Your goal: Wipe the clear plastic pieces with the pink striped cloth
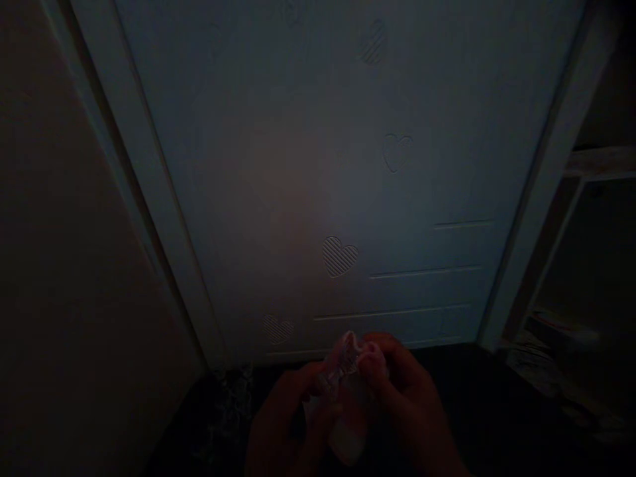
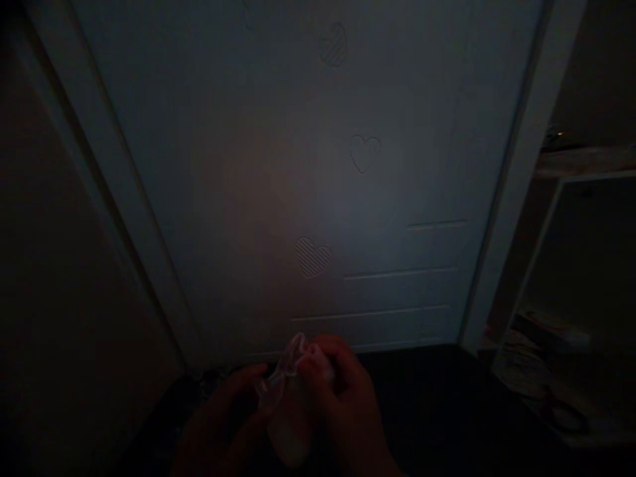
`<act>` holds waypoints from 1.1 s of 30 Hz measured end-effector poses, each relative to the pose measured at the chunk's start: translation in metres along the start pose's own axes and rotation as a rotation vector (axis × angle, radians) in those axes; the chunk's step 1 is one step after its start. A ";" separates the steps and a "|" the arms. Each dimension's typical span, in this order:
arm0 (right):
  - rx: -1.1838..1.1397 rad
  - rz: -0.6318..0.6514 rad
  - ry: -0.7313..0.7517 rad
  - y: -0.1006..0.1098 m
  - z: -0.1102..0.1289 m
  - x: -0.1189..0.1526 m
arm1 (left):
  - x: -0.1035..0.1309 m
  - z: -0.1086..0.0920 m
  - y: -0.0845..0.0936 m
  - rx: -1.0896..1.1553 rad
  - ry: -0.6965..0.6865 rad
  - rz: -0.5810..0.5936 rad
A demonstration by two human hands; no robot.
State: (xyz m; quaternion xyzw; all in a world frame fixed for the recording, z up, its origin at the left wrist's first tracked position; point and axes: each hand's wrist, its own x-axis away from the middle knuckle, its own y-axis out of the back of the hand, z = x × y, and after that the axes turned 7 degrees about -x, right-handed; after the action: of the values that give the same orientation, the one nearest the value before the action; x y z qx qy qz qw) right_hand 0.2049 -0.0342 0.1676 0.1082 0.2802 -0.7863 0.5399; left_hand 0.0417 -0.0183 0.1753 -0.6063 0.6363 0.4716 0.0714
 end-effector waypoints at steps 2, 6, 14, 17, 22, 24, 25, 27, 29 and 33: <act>0.015 -0.005 0.003 -0.001 0.001 0.000 | 0.001 0.000 0.000 0.004 0.007 0.004; 0.051 -0.046 0.026 -0.003 0.002 0.000 | 0.002 0.001 0.001 0.030 0.035 0.039; 0.127 -0.039 0.105 -0.003 0.002 0.002 | 0.000 -0.006 0.000 0.111 0.151 0.003; 0.140 0.004 0.144 -0.002 0.000 0.003 | -0.001 -0.012 -0.002 0.142 0.185 -0.005; 0.151 0.041 0.169 -0.002 0.001 0.002 | 0.001 -0.015 -0.006 0.205 0.256 -0.060; 0.165 0.008 0.234 -0.004 0.003 0.001 | 0.003 -0.015 -0.008 0.216 0.316 -0.055; 0.173 -0.004 0.260 -0.004 0.004 0.000 | 0.004 -0.015 -0.008 0.223 0.342 -0.054; 0.181 -0.021 0.284 -0.005 0.005 -0.001 | 0.005 -0.015 -0.008 0.229 0.377 -0.052; 0.187 -0.032 0.279 -0.006 0.006 -0.001 | 0.005 -0.015 -0.007 0.232 0.385 -0.046; 0.210 -0.035 0.283 -0.005 0.004 0.000 | 0.003 -0.016 -0.007 0.224 0.349 -0.021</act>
State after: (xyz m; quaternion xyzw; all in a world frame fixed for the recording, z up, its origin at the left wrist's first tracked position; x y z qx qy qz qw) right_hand 0.2007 -0.0355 0.1729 0.2687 0.2714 -0.7974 0.4672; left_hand 0.0542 -0.0302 0.1786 -0.6736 0.6812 0.2849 0.0321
